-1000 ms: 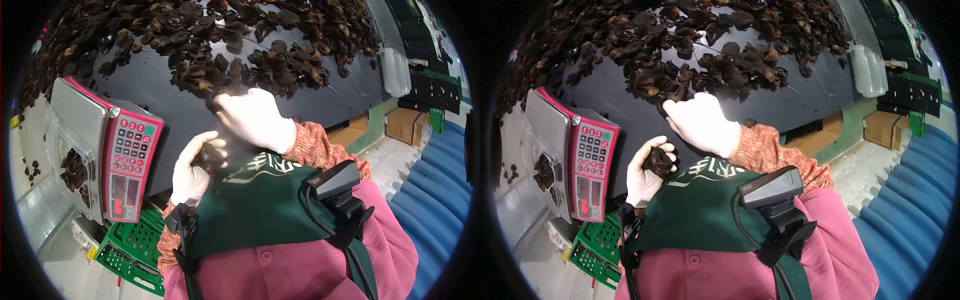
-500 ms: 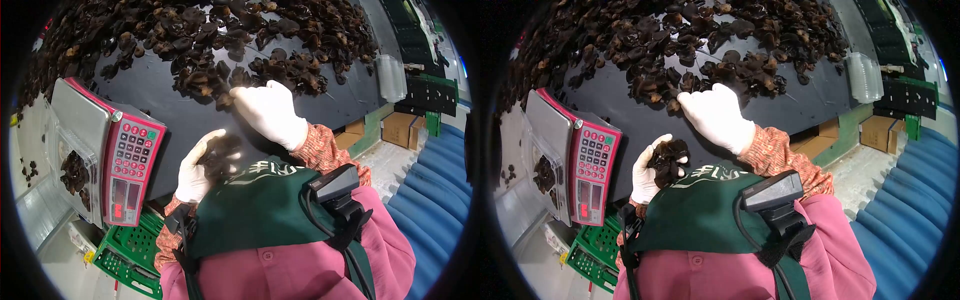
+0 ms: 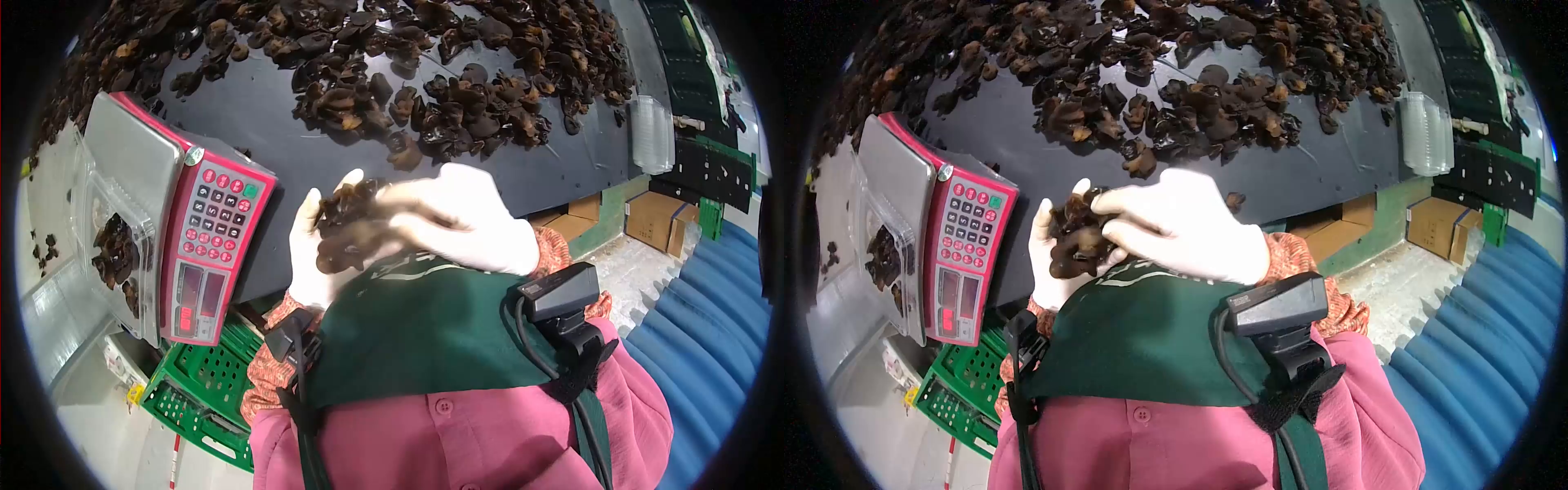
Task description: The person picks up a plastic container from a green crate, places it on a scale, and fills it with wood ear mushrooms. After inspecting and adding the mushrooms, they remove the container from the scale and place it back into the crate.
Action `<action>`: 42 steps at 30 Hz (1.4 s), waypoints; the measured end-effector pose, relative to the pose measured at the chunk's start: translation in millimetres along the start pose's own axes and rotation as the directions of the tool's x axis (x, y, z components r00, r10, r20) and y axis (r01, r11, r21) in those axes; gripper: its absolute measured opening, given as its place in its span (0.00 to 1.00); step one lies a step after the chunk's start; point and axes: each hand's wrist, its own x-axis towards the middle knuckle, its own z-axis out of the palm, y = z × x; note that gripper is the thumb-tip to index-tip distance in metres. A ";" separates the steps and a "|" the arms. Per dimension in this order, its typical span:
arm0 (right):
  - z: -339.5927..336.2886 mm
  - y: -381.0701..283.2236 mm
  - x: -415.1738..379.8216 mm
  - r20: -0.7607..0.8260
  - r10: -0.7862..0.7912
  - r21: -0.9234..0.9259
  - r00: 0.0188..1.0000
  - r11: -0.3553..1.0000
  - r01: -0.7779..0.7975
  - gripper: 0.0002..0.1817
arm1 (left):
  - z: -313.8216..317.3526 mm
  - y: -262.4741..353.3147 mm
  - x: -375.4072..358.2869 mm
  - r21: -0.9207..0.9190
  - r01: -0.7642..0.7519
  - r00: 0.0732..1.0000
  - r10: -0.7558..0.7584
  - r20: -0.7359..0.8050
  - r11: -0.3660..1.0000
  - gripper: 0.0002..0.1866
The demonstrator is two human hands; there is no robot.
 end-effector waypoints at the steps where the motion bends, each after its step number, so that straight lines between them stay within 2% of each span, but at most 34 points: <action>1: 3.6 6.1 -0.5 -0.094 0.019 0.036 0.995 0.999 -0.016 0.11 | 1.8 1.0 -3.3 0.066 -0.001 1.000 0.001 0.007 0.998 0.30; 3: 3.8 13.4 -0.9 -0.218 0.041 0.064 0.975 0.998 -0.028 0.11 | 4.5 0.4 -7.3 0.097 0.029 0.999 -0.027 -0.030 0.995 0.30; 5: 0.2 6.1 -2.3 -0.161 0.263 0.232 0.951 0.947 -0.223 0.11 | -4.9 3.0 -7.5 -0.024 0.077 0.994 -0.074 0.084 0.997 0.30; 10: -0.9 1.8 -1.4 -0.188 0.200 0.129 0.962 0.976 -0.178 0.09 | 13.5 15.1 -10.2 -0.108 0.024 0.985 -0.005 0.172 0.994 0.26; 11: -1.9 4.5 -0.4 -0.212 0.167 0.140 0.963 0.980 -0.139 0.09 | 17.7 21.0 -11.8 -0.104 -0.006 0.974 0.029 0.224 0.995 0.27; 13: -3.0 5.3 -1.8 -0.219 0.246 0.217 0.944 0.956 -0.199 0.10 | 26.3 33.7 -16.0 -0.096 -0.062 0.940 0.090 0.328 0.993 0.29; 15: -9.6 5.6 0.4 -0.241 0.192 0.139 0.951 0.977 -0.162 0.10 | 41.6 44.7 -24.8 -0.105 -0.144 0.903 0.174 0.393 0.984 0.29; 17: -11.8 10.8 0.1 -0.257 0.134 0.115 0.957 0.988 -0.107 0.11 | 69.8 54.4 -44.6 0.005 -0.271 0.921 0.258 0.292 0.962 0.26; 19: -12.4 10.8 -2.5 -0.243 0.187 0.147 0.952 0.977 -0.154 0.11 | 88.9 70.9 -72.7 0.049 -0.413 0.883 0.387 0.267 0.909 0.26; 20: -15.0 12.8 -2.3 -0.234 0.160 0.138 0.959 0.982 -0.130 0.11 | 96.0 77.2 -86.9 0.065 -0.471 0.861 0.442 0.253 0.880 0.25; 21: -14.9 10.2 -2.0 -0.252 0.169 0.118 0.953 0.983 -0.144 0.11 | 102.0 84.6 -103.3 0.014 -0.590 0.778 0.564 0.275 0.807 0.27; 23: -19.8 12.8 -1.5 -0.246 0.124 0.103 0.961 0.989 -0.102 0.10 | 102.1 115.5 -139.2 -0.040 -0.703 0.659 0.672 0.340 0.710 0.24; 24: -20.7 14.7 -2.1 -0.251 0.145 0.130 0.957 0.985 -0.115 0.10 | 96.8 128.7 -154.5 0.030 -0.842 0.504 0.765 0.401 0.538 0.23; 25: -20.9 16.4 -3.1 -0.255 0.169 0.158 0.952 0.979 -0.131 0.10 | 98.9 135.4 -169.4 0.109 -0.902 0.422 0.800 0.427 0.417 0.22; 26: -20.3 18.1 -4.3 -0.258 0.196 0.187 0.946 0.971 -0.150 0.11 | 97.6 139.9 -171.5 0.252 -0.957 0.221 0.928 0.299 0.146 0.21; 27: -19.3 19.1 -5.7 -0.260 0.236 0.224 0.936 0.958 -0.179 0.10 | 94.5 143.5 -171.1 0.416 -0.903 -0.026 0.979 0.203 -0.110 0.21; 29: -20.7 23.6 -7.1 -0.258 0.236 0.200 0.937 0.962 -0.187 0.10 | 78.2 145.2 -162.6 0.666 -0.656 -0.114 0.918 0.379 -0.356 0.16; 30: -21.3 24.4 -9.3 -0.248 0.264 0.215 0.932 0.953 -0.213 0.10 | 68.7 146.3 -161.2 0.806 -0.383 -0.084 0.886 0.456 -0.451 0.15; 31: -22.8 24.7 -10.5 -0.256 0.276 0.221 0.927 0.950 -0.221 0.11 | 58.5 147.6 -160.2 0.852 -0.074 -0.027 0.855 0.518 -0.519 0.14; 32: -25.2 25.0 -10.9 -0.264 0.289 0.226 0.920 0.946 -0.232 0.11 | 42.1 155.0 -159.1 0.822 0.113 0.039 0.829 0.558 -0.559 0.14; 33: -28.1 25.5 -12.2 -0.270 0.304 0.228 0.914 0.942 -0.245 0.11 | 36.8 155.0 -155.9 0.689 0.309 0.045 0.733 0.678 -0.656 0.14; 35: -37.3 30.9 -16.8 -0.283 0.360 0.291 0.889 0.915 -0.278 0.12 | 33.6 153.9 -155.3 0.738 0.204 -0.013 0.752 0.659 -0.643 0.15; 36: -39.9 35.3 -18.8 -0.320 0.370 0.295 0.872 0.914 -0.280 0.12 | 43.4 144.9 -153.7 0.814 0.083 -0.101 0.807 0.581 -0.576 0.15; 37: -43.5 38.9 -20.9 -0.361 0.385 0.294 0.849 0.911 -0.288 0.12 | 56.4 137.9 -156.2 0.799 0.146 -0.149 0.785 0.601 -0.584 0.17; 38: -50.8 39.3 -23.3 -0.392 0.378 0.245 0.839 0.921 -0.301 0.12 | 62.1 131.0 -157.5 0.833 0.062 -0.215 0.808 0.549 -0.550 0.18; 39: -52.3 40.3 -24.1 -0.439 0.411 0.301 0.799 0.905 -0.300 0.12 | 76.3 119.1 -155.4 0.824 0.122 -0.251 0.786 0.565 -0.554 0.17; 40: -55.5 40.1 -24.8 -0.460 0.432 0.308 0.776 0.897 -0.317 0.12 | 89.0 107.1 -150.6 0.811 -0.029 -0.273 0.785 0.556 -0.584 0.17; 41: -58.7 39.9 -25.6 -0.487 0.446 0.312 0.751 0.892 -0.327 0.11 | 96.9 100.6 -142.0 0.795 -0.110 -0.307 0.781 0.544 -0.597 0.16; 42: -58.0 41.0 -26.5 -0.506 0.461 0.327 0.729 0.884 -0.333 0.11 | 91.6 100.5 -136.3 0.751 -0.307 -0.205 0.811 0.548 -0.584 0.16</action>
